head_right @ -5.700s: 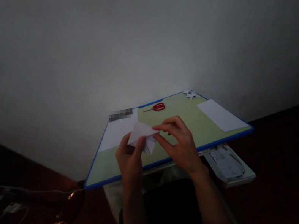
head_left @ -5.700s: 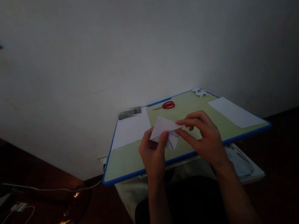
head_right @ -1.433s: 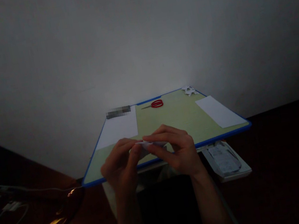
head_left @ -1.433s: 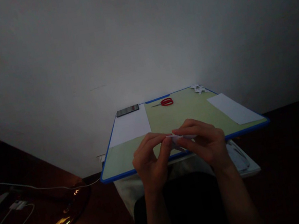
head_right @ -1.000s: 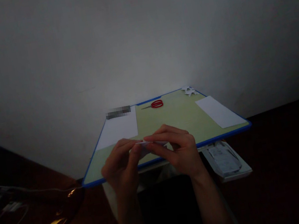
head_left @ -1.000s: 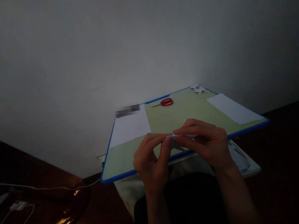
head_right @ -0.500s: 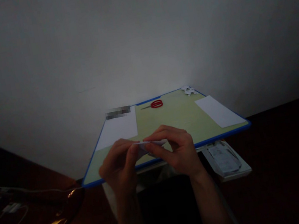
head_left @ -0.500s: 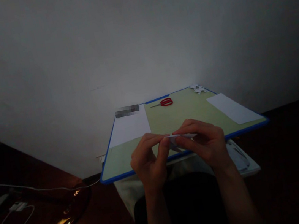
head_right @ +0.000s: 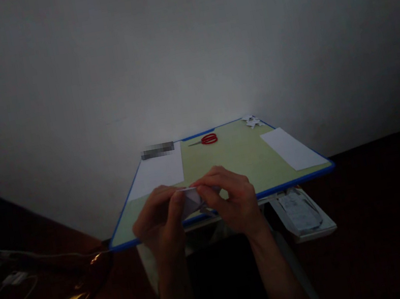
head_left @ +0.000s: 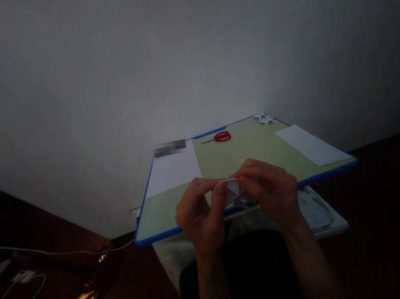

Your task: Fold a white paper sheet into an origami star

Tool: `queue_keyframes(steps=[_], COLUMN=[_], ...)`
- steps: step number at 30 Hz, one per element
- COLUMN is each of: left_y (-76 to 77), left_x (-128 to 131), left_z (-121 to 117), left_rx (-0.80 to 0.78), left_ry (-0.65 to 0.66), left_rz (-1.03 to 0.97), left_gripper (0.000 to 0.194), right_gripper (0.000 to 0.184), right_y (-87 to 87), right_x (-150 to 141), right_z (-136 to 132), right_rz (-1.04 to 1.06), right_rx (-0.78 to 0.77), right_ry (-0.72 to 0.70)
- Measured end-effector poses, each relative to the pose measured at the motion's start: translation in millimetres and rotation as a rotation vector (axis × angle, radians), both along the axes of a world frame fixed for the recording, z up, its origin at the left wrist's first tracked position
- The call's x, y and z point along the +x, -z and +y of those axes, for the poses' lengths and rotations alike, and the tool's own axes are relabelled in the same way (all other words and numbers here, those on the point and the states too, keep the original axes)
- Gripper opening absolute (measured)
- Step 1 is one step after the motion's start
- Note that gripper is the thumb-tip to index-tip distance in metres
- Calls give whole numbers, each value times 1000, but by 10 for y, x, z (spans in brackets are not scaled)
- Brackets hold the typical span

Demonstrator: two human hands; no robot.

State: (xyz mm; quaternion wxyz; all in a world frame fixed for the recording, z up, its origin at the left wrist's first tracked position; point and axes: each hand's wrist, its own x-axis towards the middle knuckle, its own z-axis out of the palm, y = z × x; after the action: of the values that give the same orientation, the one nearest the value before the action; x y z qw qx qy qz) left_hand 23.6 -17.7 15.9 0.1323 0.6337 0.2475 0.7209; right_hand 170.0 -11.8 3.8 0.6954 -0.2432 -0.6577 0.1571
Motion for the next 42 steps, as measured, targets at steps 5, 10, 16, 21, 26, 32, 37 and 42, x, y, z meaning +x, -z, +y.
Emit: queue_keyframes(steps=[5,10,16,21,26,32,37,42], left_y=[13,17,0,-5,-20,-2,9,42], left_x=[-13,-56,-47,-48,-75,-65,-52,-48], left_z=[18,-5,-36,-38,-26,-20,-16,4], left_rx=[16,9,25,6,36,-23,-26,-51], left_ry=[0,21,-4,-12,-25,-11,3,-1], left_rz=[-40,-16,14,32,94,46,25,48], left_gripper=[11,9,9,8,10,7,8,8], right_gripper=[14,21,15,12,10,4,9,17], right_y=[-4,61,77,74,107,69,42,28], right_x=[3,41,32,51,44,19,9,38], right_z=[1,13,-19,-14,38,20,-7,-11], right_rz=[-29,-57,10,-17,-15,-80,-122,-116], right_rx=[-8,-38,-81,-96,-91,-49,-21,-28], right_ry=[3,-123,-162,-151,-139,-29,60,76])
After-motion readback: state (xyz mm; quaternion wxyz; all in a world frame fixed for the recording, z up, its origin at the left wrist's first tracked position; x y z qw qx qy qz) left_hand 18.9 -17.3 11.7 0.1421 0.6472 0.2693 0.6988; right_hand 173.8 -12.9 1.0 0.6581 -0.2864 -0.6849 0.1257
